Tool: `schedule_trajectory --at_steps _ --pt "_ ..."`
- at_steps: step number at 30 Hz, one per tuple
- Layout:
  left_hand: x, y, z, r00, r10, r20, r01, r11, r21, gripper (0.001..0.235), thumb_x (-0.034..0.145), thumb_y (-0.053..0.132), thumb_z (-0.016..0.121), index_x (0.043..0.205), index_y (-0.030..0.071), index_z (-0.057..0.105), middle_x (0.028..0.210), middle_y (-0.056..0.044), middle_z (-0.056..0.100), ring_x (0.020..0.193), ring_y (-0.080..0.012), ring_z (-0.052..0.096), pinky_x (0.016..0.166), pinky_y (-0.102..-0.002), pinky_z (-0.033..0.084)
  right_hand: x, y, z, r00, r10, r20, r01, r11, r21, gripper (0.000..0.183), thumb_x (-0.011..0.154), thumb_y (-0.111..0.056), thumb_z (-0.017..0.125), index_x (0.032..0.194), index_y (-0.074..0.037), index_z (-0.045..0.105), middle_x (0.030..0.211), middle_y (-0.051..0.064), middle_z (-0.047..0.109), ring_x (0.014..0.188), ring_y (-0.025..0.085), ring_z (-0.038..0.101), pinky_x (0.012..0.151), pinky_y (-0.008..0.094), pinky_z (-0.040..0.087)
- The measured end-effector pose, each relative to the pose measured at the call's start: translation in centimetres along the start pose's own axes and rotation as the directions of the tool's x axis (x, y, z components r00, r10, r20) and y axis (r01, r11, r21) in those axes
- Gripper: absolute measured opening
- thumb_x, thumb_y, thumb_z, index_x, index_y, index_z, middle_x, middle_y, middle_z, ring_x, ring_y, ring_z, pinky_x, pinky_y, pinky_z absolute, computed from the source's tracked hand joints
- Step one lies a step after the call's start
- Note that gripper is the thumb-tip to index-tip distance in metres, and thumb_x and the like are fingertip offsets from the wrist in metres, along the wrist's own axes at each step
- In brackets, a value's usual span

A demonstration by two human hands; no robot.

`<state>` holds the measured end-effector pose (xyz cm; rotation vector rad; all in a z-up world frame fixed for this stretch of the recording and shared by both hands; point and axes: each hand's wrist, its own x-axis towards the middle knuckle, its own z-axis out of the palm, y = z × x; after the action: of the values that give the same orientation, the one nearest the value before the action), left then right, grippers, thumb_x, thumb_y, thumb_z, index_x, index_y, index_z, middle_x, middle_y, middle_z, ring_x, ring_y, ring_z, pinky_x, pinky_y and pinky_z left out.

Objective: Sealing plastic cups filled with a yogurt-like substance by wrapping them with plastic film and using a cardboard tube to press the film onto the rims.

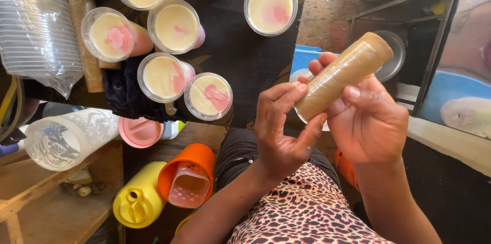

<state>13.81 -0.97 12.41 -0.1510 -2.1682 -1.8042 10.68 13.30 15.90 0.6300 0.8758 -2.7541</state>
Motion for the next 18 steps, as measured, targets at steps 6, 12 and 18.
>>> schedule_trajectory --at_steps 6,12,18 --pt "-0.2 1.7 -1.3 1.000 0.007 0.016 -0.006 0.998 -0.056 0.045 0.098 0.009 0.077 0.138 0.008 0.056 0.135 -0.017 0.060 0.126 -0.0333 0.072 0.116 -0.045 0.063 -2.3 0.1 -0.5 0.999 -0.038 -0.016 0.036 0.994 -0.106 0.065 0.091 0.006 0.061 0.154 0.002 0.044 0.151 0.027 0.056 0.147 0.046 0.054 0.125 0.058 0.046" --pt "-0.2 2.6 -2.3 0.999 -0.037 0.015 0.037 0.999 -0.005 0.037 0.100 0.029 0.071 0.127 0.006 0.062 0.120 -0.017 0.068 0.111 -0.0303 0.070 0.101 -0.042 0.061 -2.8 1.1 -0.2 0.997 -0.064 0.052 0.070 0.990 -0.122 0.075 0.088 -0.006 0.084 0.153 -0.002 0.046 0.132 0.024 0.063 0.126 0.042 0.065 0.112 0.055 0.055" --pt "-0.8 3.1 -2.8 0.993 0.120 0.016 -0.121 0.992 0.041 0.025 0.104 0.010 0.073 0.126 0.011 0.062 0.133 -0.015 0.062 0.119 -0.0316 0.069 0.105 -0.043 0.064 -3.1 0.7 -1.0 0.993 0.034 0.113 -0.033 0.999 -0.013 0.075 0.092 0.002 0.063 0.163 0.003 0.037 0.153 0.033 0.053 0.140 0.048 0.056 0.122 0.057 0.044"
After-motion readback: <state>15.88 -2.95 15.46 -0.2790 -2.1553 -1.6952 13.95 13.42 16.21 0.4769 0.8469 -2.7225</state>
